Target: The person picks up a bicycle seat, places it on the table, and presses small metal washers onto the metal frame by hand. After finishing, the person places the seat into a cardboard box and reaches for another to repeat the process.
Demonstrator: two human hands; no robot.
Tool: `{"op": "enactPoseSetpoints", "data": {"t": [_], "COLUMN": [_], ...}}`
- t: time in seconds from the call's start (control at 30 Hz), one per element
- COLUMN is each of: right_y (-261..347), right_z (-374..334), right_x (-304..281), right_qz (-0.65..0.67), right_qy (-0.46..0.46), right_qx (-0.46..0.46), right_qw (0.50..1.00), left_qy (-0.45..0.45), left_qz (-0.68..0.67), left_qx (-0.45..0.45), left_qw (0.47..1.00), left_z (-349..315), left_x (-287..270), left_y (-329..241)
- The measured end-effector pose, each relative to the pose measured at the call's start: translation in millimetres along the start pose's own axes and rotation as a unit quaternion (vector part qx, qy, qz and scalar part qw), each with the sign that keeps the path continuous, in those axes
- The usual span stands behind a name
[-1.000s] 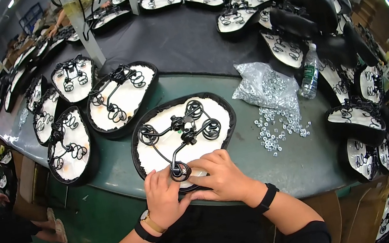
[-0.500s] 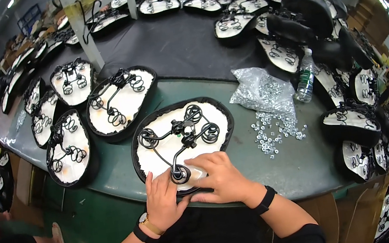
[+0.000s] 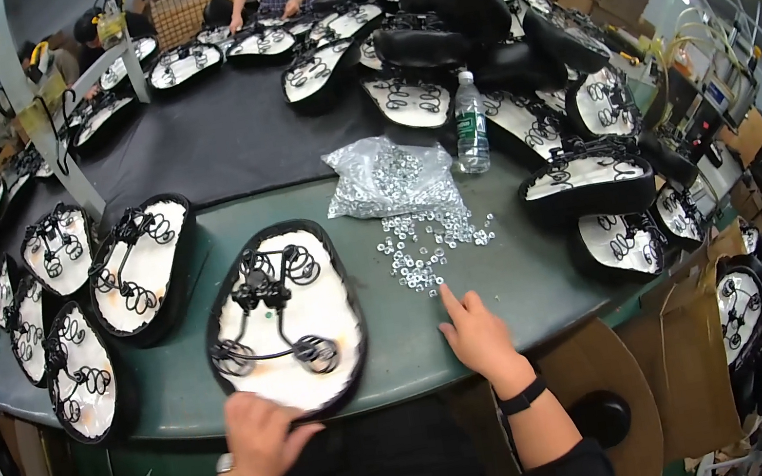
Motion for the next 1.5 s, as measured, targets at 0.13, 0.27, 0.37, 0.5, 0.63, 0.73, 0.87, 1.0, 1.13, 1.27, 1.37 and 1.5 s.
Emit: {"op": "enactPoseSetpoints", "data": {"t": [0.13,0.27,0.37,0.5,0.63,0.73,0.87,1.0,1.13,1.27,1.37,1.5], "right_y": [13,18,-1,10,14,104,174,180,188,183,164,149], "right_z": [7,-7,-7,-9,-26,-31,-41,-39,-38,-26,-15,-4], "right_x": [8,-1,1,-10,3,11,16,28,30,31,58,71], "right_qz": [-0.075,-0.011,0.084,0.126,0.431,0.439,0.366,0.367,0.299,0.218,0.336,0.27], "right_qy": [-0.012,-0.049,-0.036,-0.033,-0.041,0.059,0.1,0.125,0.072,-0.007,0.033,0.037], "right_qx": [-0.077,-0.118,-0.047,-0.042,0.109,-0.061,-0.262,-0.26,-0.284,-0.277,-0.123,-0.066], "right_qw": [0.994,0.992,0.995,0.991,0.895,0.894,0.887,0.884,0.908,0.936,0.933,0.96], "left_qy": [-0.008,-0.007,-0.014,-0.038,-0.077,-0.042,0.113,0.183,0.09,-0.011,-0.015,-0.05], "left_qz": [-0.032,-0.009,-0.052,-0.137,-0.108,-0.137,-0.397,-0.559,-0.41,-0.033,-0.045,-0.063], "left_qx": [-0.015,0.006,-0.027,-0.05,-0.075,-0.112,-0.236,-0.336,-0.268,-0.038,-0.004,-0.025], "left_qw": [0.999,1.0,0.998,0.989,0.988,0.983,0.88,0.735,0.867,0.999,0.999,0.996], "left_z": [24,34,31,21,21,23,3,-24,-14,9,9,9], "left_x": [37,43,36,21,-7,-6,27,52,28,-13,6,13], "left_y": [-53,-63,-55,-38,-39,-34,-20,-12,7,8,22,-2]}}
Point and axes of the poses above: each hand's wrist, its own z-axis towards the middle knuckle, its own x-axis out of the palm, y = z × x, the point moved 9 cm from there along z, towards the middle knuckle, and after that the axes turned 15 degrees about z, right-handed, at the moved point
